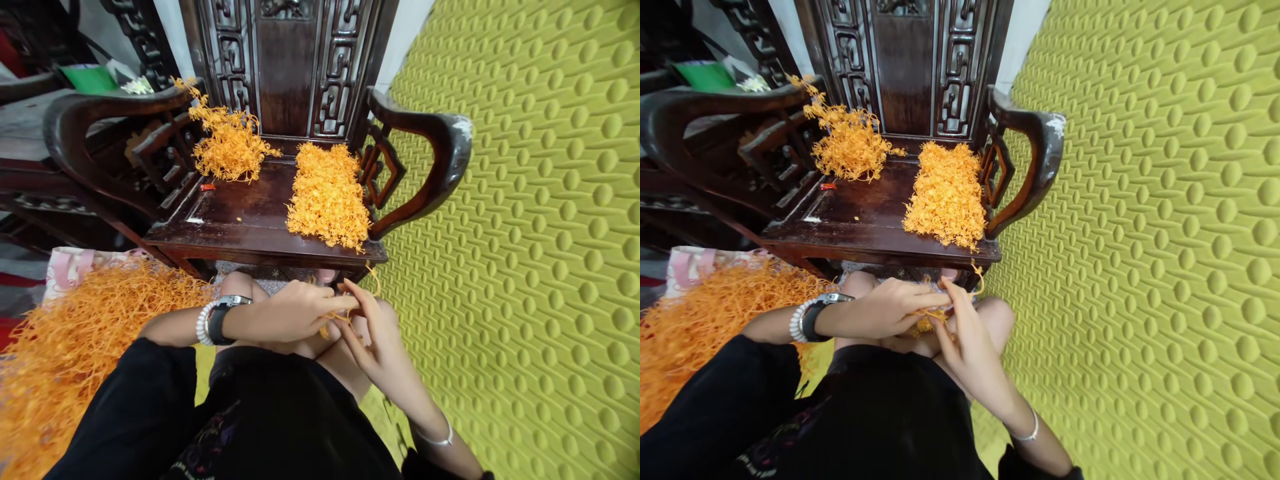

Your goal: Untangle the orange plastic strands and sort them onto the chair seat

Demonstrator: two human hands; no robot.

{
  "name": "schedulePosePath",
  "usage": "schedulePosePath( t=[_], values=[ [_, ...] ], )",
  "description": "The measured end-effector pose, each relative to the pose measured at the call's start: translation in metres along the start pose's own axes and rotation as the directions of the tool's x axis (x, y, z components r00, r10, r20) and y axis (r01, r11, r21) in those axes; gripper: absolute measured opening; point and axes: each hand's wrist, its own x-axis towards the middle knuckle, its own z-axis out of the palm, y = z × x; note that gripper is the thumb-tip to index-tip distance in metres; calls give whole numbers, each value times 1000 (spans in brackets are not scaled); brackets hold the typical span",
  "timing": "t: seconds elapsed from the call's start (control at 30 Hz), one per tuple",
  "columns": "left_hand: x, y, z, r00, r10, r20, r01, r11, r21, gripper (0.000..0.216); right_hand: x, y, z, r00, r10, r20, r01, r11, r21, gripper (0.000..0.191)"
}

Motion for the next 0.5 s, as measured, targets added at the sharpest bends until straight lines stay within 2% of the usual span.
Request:
schedulePosePath(
  t=[0.07, 0.2, 0.3, 0.37, 0.43, 0.5],
  values=[
    [-6, -6, -5, 999, 32, -16, -33, 999, -38, 33, 3, 1, -3, 1000, 23, 14, -23, 1000, -13, 51],
    [-17, -15, -15, 997, 33, -63, -33, 999, -6, 31, 10, -5, -17, 989, 50, 138, -52, 999, 6, 31],
    [-23, -18, -21, 997, 43, -68, -41, 998, 41, 34, 12, -7, -26, 976, 85, 201, -80, 996, -33, 30],
    [-28, -18, -22, 997, 67, -25, -64, 993, 102, 39, 12, -7, -31, 964, 72, 255, -55, 996, -73, 23],
    [-34, -15, -21, 995, 87, 42, -93, 981, 170, 43, 12, -9, -33, 939, 1, 343, 21, 998, -61, 16],
    [-41, -9, -19, 987, 115, 109, -134, 974, 185, 45, 11, -13, -36, 896, -77, 438, 81, 997, 9, 21]
  ],
)
